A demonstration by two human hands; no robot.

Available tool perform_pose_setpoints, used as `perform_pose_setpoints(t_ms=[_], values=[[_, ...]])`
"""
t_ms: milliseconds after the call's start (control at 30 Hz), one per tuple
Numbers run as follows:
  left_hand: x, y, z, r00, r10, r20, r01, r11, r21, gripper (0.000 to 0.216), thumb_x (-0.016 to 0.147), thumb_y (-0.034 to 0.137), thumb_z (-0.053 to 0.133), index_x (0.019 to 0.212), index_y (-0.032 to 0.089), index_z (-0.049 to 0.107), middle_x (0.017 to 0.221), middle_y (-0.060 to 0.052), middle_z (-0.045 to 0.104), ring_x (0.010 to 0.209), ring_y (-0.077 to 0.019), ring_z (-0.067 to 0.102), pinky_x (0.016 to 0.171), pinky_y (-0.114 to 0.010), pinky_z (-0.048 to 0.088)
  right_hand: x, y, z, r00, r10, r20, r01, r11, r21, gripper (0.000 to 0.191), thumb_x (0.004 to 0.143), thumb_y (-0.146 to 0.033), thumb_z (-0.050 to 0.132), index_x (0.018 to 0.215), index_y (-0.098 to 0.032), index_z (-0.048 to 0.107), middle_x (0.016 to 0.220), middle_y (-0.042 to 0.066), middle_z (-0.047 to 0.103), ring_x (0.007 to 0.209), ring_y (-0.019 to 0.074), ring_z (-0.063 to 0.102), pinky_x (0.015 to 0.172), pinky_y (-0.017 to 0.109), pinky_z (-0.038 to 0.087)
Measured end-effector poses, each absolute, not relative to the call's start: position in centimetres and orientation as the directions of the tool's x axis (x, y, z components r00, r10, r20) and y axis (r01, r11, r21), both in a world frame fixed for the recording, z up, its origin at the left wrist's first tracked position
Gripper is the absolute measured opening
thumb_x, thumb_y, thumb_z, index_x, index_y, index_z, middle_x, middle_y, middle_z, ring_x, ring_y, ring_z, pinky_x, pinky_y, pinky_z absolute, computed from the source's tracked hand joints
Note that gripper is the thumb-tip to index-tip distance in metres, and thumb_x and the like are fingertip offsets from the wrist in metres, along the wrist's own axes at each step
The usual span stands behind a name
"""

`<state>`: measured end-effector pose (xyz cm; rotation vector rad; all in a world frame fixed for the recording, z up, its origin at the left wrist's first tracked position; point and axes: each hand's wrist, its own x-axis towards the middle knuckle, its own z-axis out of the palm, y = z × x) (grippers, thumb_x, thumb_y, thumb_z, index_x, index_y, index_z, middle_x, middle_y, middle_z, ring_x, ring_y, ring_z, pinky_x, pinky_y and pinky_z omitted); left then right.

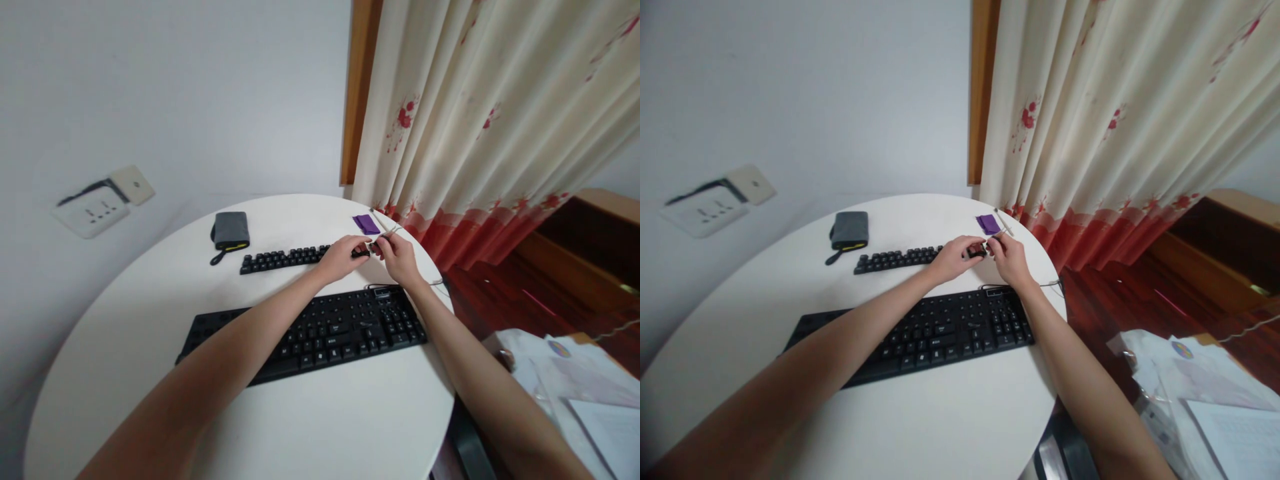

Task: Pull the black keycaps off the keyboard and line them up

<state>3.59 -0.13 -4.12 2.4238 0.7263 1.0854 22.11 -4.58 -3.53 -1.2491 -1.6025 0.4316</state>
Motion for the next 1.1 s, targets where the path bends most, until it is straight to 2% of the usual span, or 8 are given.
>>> perform_pose_setpoints(t_ms=[133, 333, 500, 633, 700, 833, 933, 1100], values=[[3.6, -0.4, -4.2, 0.617, 0.534, 0.577, 0.246, -0.828, 0.503, 0.037, 0.086, 0.016, 0.07, 0.121, 0.021, 0.059, 0.104, -0.006, 0.068, 0.095, -0.0197, 0.063, 0.09, -0.037, 0.052, 22.5, -4.4, -3.9, 0.053, 0.909, 0.413, 0.361, 0.368, -0.857, 0.041, 0.092, -0.061, 0.051, 0.086, -0.021, 0.054, 0.08, 0.005, 0.071, 0.071, 0.0171, 0.069, 0.068, 0.031, 0.057], [3.3, -0.2, -4.0, 0.637, 0.496, 0.591, 0.285, -0.863, 0.417, 0.017, 0.091, 0.021, 0.066, 0.108, 0.02, 0.061, 0.102, -0.005, 0.067, 0.097, -0.0206, 0.061, 0.089, -0.037, 0.05, 22.3, -4.4, -4.3, 0.036, 0.949, 0.314, 0.171, 0.304, -0.937, 0.048, 0.086, -0.07, 0.056, 0.089, -0.023, 0.047, 0.073, 0.004, 0.073, 0.062, 0.0186, 0.071, 0.058, 0.031, 0.058], [3.4, -0.2, -3.5, 0.709, 0.354, 0.61, 0.198, -0.93, 0.311, 0.012, 0.095, 0.025, 0.062, 0.105, 0.021, 0.066, 0.109, -0.006, 0.069, 0.105, -0.0215, 0.06, 0.098, -0.04, 0.046, 22.4, -4.6, -4.2, 0.051, 0.91, 0.411, 0.228, 0.39, -0.892, 0.044, 0.089, -0.067, 0.055, 0.085, -0.023, 0.046, 0.064, 0.001, 0.068, 0.05, 0.0152, 0.063, 0.05, 0.027, 0.05], [3.5, -0.2, -3.6, 0.671, 0.364, 0.647, 0.166, -0.923, 0.347, 0.009, 0.093, 0.024, 0.064, 0.1, 0.019, 0.066, 0.11, -0.008, 0.065, 0.107, -0.0224, 0.057, 0.099, -0.04, 0.046, 22.5, -4.6, -4.1, 0.07, 0.905, 0.42, 0.324, 0.378, -0.867, 0.036, 0.095, -0.057, 0.05, 0.084, -0.024, 0.045, 0.059, -0.002, 0.064, 0.048, 0.0144, 0.057, 0.051, 0.027, 0.046], [3.6, -0.1, -3.8, 0.635, 0.396, 0.664, 0.151, -0.906, 0.396, 0.009, 0.091, 0.023, 0.066, 0.099, 0.019, 0.065, 0.11, -0.008, 0.064, 0.108, -0.0224, 0.057, 0.099, -0.04, 0.046, 22.9, -4.4, -4.1, 0.122, 0.878, 0.464, 0.405, 0.383, -0.83, 0.029, 0.097, -0.049, 0.048, 0.082, -0.023, 0.047, 0.061, -0.001, 0.063, 0.054, 0.0152, 0.058, 0.059, 0.029, 0.049], [3.6, 0.4, -4.2, 0.589, 0.472, 0.656, 0.205, -0.872, 0.444, 0.009, 0.09, 0.022, 0.067, 0.098, 0.019, 0.065, 0.106, -0.007, 0.064, 0.106, -0.022, 0.058, 0.098, -0.04, 0.047, 23.8, -4.3, -3.7, 0.15, 0.8, 0.581, 0.461, 0.463, -0.757, 0.021, 0.097, -0.035, 0.045, 0.083, -0.021, 0.053, 0.082, 0.004, 0.067, 0.081, 0.0179, 0.064, 0.081, 0.033, 0.05], [3.5, 0.5, -4.3, 0.569, 0.518, 0.639, 0.254, -0.85, 0.462, 0.009, 0.091, 0.024, 0.068, 0.099, 0.02, 0.066, 0.099, -0.005, 0.067, 0.099, -0.0211, 0.059, 0.092, -0.038, 0.048, 23.8, -4.6, -3.5, 0.081, 0.807, 0.585, 0.456, 0.492, -0.741, 0.02, 0.097, -0.034, 0.045, 0.088, -0.021, 0.057, 0.084, 0.004, 0.067, 0.079, 0.0177, 0.062, 0.08, 0.033, 0.05], [3.4, 0.3, -4.1, 0.524, 0.561, 0.641, 0.296, -0.825, 0.482, 0.015, 0.086, 0.03, 0.074, 0.093, 0.019, 0.066, 0.09, -0.003, 0.068, 0.091, -0.02, 0.061, 0.086, -0.036, 0.049, 23.1, -5.1, -3.5, -0.124, 0.846, 0.519, 0.519, 0.501, -0.693, 0.02, 0.089, -0.035, 0.062, 0.097, -0.017, 0.068, 0.092, 0.006, 0.072, 0.082, 0.0195, 0.063, 0.078, 0.032, 0.048]])
